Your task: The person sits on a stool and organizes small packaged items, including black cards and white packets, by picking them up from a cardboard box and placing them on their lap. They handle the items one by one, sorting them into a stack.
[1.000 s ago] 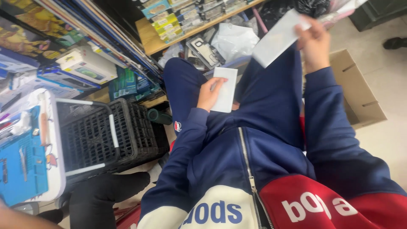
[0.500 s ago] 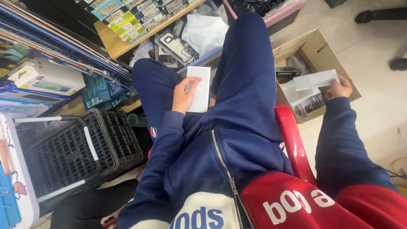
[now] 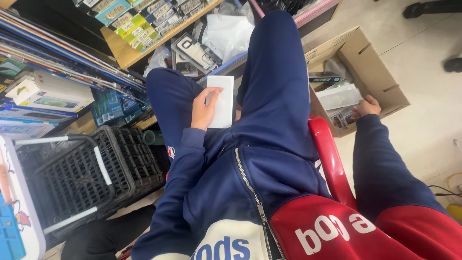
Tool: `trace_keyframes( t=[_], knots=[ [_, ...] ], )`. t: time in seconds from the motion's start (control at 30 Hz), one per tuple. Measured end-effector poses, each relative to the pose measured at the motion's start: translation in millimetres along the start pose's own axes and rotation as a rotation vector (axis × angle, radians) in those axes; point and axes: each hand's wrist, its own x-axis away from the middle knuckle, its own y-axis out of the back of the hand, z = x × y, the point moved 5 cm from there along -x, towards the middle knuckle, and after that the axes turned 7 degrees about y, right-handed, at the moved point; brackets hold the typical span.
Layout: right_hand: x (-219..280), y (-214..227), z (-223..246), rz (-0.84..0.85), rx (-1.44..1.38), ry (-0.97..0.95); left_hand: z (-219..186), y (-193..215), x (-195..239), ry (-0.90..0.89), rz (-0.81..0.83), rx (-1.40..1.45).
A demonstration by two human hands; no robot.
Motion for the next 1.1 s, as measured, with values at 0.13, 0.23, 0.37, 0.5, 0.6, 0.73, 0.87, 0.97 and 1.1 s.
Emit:
trace_keyframes(
  t=[0.13, 0.23, 0.37, 0.5, 0.6, 0.73, 0.87, 0.97, 1.1],
  knots=[
    [-52, -18, -8, -0.197, -0.355, 0.147, 9, 4, -4, -0.04, -0.024, 0.077],
    [-9, -44, 74, -0.058, -0.175, 0.273, 12, 9, -8, -0.109, -0.067, 0.103],
    [84, -86, 219, 0.01, -0.183, 0.465, 19, 8, -14, -0.148, -0.065, 0.144],
    [235, -133, 325, 0.247, -0.343, 0.807, 17, 9, -14, -0.069, -0.066, 0.161],
    [345, -178, 342, 0.43, -0.344, 0.983, 3, 12, -4, -0.004, -0.044, 0.172],
    [412, -242, 302, 0.764, -0.1, 0.983, -3, 12, 0, 0.053, -0.034, 0.193],
    [404, -269, 272, 0.97, 0.168, 0.944, -35, 21, 25, 0.091, -0.05, 0.168],
    [412, -255, 279, 1.02, 0.064, 0.905, -33, 23, 25, 0.145, -0.043, 0.19],
    [403, -260, 279, 1.04, 0.006, 0.828, -18, 14, 15, 0.189, -0.008, 0.166]
  ],
)
